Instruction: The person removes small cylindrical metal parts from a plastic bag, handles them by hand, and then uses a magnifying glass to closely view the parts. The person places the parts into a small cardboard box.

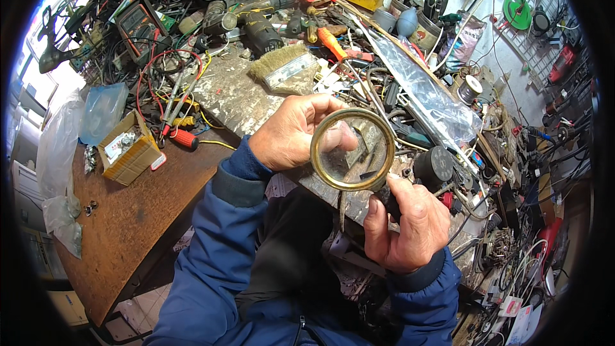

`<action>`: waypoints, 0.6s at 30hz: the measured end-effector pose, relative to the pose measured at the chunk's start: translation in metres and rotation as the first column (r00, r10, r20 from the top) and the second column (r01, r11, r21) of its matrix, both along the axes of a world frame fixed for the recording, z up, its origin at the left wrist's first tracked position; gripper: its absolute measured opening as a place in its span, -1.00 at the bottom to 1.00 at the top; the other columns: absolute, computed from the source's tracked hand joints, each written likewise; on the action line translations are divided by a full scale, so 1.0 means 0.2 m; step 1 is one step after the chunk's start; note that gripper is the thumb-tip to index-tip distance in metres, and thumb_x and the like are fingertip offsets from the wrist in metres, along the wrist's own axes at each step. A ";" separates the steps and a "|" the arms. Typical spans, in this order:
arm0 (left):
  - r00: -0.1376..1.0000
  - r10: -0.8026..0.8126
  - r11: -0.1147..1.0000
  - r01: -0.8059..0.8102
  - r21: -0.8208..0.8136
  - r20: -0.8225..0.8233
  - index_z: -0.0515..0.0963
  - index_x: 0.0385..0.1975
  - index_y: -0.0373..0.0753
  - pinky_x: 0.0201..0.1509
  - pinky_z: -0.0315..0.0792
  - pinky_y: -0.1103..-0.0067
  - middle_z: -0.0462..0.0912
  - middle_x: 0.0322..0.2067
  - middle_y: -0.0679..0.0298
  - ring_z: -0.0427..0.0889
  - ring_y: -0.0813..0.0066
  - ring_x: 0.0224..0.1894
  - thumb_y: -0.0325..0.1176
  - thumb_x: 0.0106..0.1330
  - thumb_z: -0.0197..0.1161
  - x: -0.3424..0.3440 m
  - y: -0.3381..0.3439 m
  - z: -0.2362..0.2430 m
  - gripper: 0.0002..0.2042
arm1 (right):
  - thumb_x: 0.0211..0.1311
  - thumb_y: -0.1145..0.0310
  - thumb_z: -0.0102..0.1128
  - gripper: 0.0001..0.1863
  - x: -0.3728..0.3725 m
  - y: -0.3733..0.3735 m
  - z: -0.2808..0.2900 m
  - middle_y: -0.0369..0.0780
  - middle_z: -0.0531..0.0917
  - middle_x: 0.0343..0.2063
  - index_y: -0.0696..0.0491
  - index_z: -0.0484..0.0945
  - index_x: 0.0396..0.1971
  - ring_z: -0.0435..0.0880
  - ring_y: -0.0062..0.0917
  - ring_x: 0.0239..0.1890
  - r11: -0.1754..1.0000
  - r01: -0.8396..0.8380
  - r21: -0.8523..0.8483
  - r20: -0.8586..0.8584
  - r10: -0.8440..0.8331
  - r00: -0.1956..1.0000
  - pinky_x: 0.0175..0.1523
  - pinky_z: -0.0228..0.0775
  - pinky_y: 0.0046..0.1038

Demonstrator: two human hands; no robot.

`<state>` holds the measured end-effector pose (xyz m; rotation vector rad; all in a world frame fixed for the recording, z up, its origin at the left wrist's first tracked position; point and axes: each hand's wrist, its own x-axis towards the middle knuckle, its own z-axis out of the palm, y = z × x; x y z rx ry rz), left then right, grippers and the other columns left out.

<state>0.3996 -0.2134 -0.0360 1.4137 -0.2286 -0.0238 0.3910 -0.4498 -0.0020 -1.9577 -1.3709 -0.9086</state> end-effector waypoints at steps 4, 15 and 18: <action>1.000 0.004 1.000 -0.004 0.002 0.005 0.53 0.03 -0.39 0.07 0.59 0.53 0.74 -0.19 0.19 0.72 0.52 -0.12 -0.30 0.36 0.37 0.00 0.00 0.00 -0.64 | 0.08 0.55 0.36 -0.57 0.00 0.00 0.00 -0.08 0.62 -0.45 0.33 0.50 -0.02 0.59 -0.36 -0.60 1.000 -0.001 -0.003 0.002 0.001 1.000 -0.49 0.46 -0.40; 1.000 -0.001 1.000 0.001 -0.001 0.022 0.53 0.04 -0.38 0.06 0.58 0.51 0.75 -0.20 0.19 0.71 0.52 -0.12 -0.16 0.35 0.41 0.00 0.00 -0.01 -0.56 | 0.08 0.56 0.36 -0.58 0.00 0.00 0.01 -0.08 0.62 -0.45 0.33 0.51 -0.04 0.59 -0.36 -0.61 1.000 0.002 -0.002 0.007 -0.002 1.000 -0.50 0.45 -0.40; 1.000 0.000 1.000 0.000 0.001 0.016 0.52 0.05 -0.38 0.05 0.58 0.51 0.74 -0.20 0.19 0.71 0.52 -0.13 -0.16 0.35 0.41 0.01 0.01 -0.02 -0.55 | 0.08 0.56 0.37 -0.58 0.00 0.00 0.00 -0.09 0.61 -0.46 0.33 0.51 -0.04 0.58 -0.36 -0.62 1.000 0.003 -0.006 0.005 -0.003 1.000 -0.50 0.44 -0.40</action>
